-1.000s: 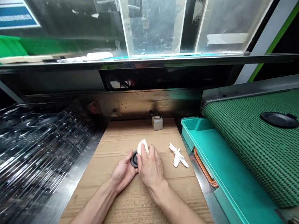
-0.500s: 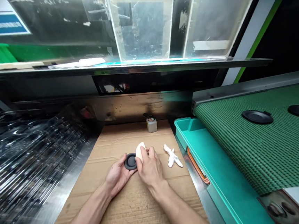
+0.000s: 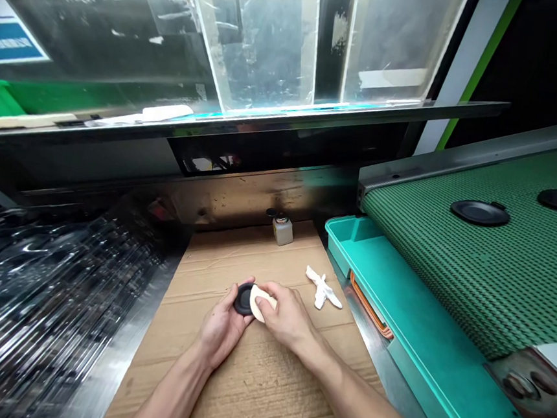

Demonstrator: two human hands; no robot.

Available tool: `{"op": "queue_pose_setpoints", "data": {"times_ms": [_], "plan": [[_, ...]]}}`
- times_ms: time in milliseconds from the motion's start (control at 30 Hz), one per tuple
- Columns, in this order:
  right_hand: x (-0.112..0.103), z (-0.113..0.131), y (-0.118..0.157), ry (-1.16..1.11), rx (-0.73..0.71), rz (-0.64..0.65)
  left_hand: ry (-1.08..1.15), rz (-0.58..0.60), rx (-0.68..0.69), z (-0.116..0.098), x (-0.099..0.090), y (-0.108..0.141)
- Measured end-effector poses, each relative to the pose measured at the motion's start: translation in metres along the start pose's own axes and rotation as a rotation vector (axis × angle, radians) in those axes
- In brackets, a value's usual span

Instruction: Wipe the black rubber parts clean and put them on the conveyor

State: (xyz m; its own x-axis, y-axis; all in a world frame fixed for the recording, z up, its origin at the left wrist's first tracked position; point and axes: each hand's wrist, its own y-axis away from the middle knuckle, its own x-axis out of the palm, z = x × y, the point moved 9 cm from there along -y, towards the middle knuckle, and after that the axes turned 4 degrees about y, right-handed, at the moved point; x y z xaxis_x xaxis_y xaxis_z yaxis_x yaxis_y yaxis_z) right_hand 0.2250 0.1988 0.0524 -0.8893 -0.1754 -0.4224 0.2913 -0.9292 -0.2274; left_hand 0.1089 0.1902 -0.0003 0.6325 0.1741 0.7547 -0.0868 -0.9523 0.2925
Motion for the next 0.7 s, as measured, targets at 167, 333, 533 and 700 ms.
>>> {"op": "queue_pose_setpoints", "data": {"times_ms": [167,333,533,700], "plan": [[0.018,0.002,-0.004,-0.03,0.024,0.079,-0.072,-0.015,0.048,-0.001,-0.001,0.003],[-0.002,-0.003,-0.005,0.197,0.086,0.049,-0.068,-0.02,0.027,0.001,-0.001,0.0],[0.002,0.014,-0.007,0.489,-0.007,0.0,-0.061,-0.02,0.056,0.0,0.0,-0.001],[0.007,0.02,-0.006,0.757,-0.014,-0.079,-0.102,-0.053,0.069,-0.001,-0.002,0.0]]}}
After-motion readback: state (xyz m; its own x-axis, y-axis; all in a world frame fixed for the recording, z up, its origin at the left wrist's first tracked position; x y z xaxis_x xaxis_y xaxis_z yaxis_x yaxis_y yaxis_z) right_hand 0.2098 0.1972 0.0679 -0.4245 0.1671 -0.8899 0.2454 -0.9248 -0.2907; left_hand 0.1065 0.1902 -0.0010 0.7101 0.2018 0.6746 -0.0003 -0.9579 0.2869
